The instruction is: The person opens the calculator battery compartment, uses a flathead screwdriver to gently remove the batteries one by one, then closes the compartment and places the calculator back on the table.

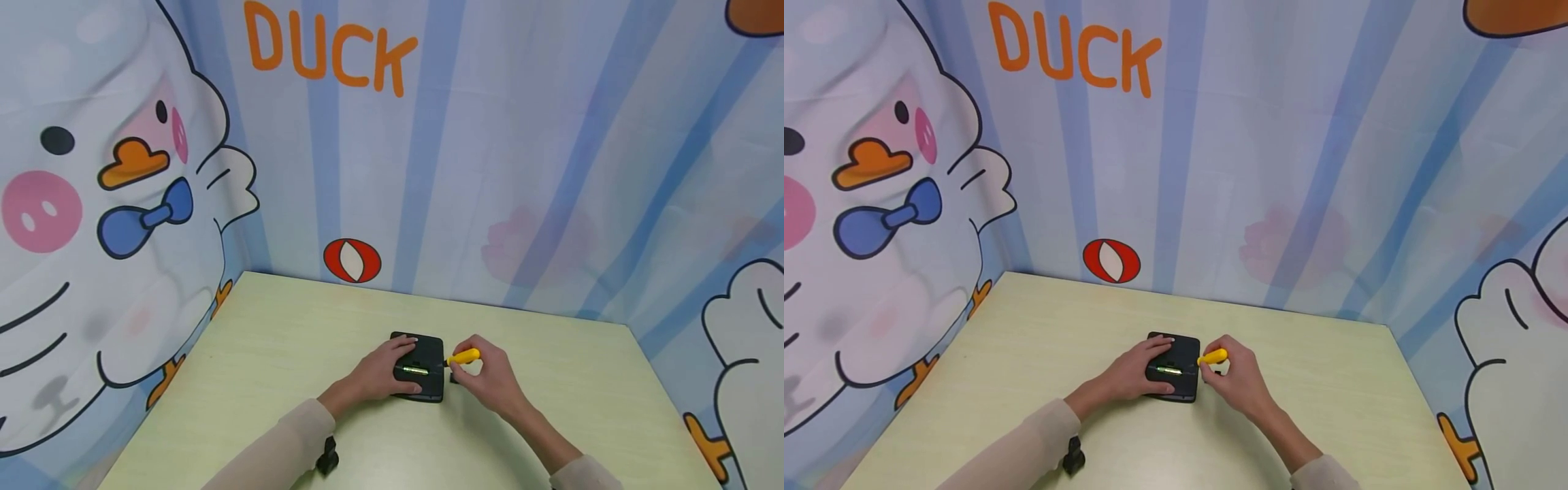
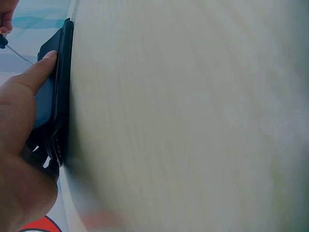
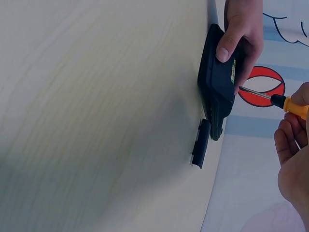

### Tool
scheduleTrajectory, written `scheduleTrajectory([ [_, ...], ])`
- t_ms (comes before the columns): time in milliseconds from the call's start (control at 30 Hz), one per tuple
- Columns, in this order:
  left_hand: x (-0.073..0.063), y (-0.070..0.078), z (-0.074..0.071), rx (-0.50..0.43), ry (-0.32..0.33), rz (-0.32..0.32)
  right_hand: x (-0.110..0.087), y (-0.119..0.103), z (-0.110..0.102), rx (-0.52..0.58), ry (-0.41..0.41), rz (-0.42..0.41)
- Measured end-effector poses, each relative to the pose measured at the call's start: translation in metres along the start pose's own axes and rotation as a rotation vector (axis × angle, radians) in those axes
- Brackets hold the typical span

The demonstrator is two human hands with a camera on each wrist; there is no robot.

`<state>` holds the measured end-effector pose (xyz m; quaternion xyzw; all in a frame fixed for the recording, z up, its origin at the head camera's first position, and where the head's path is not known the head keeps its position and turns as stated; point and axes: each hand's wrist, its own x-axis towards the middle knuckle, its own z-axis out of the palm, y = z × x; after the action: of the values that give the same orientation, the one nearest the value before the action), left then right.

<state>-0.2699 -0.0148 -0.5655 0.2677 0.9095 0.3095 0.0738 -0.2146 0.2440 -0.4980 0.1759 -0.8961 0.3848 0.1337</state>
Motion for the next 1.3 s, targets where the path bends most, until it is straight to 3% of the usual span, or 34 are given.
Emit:
scheduleTrajectory([
  [333,-0.001,-0.001,0.0,0.005,0.006,0.01,0.0,0.001,0.004,-0.017,-0.026,-0.033],
  [667,0.0,-0.001,0.001,0.014,0.008,0.021,0.003,0.0,0.009,-0.055,-0.054,-0.116],
  [1100,0.003,-0.003,0.004,0.025,0.006,0.005,0.01,-0.009,0.015,0.031,-0.067,0.005],
  [1300,0.003,-0.002,0.004,0.021,0.012,-0.002,0.015,-0.013,0.02,0.047,-0.054,0.012],
])
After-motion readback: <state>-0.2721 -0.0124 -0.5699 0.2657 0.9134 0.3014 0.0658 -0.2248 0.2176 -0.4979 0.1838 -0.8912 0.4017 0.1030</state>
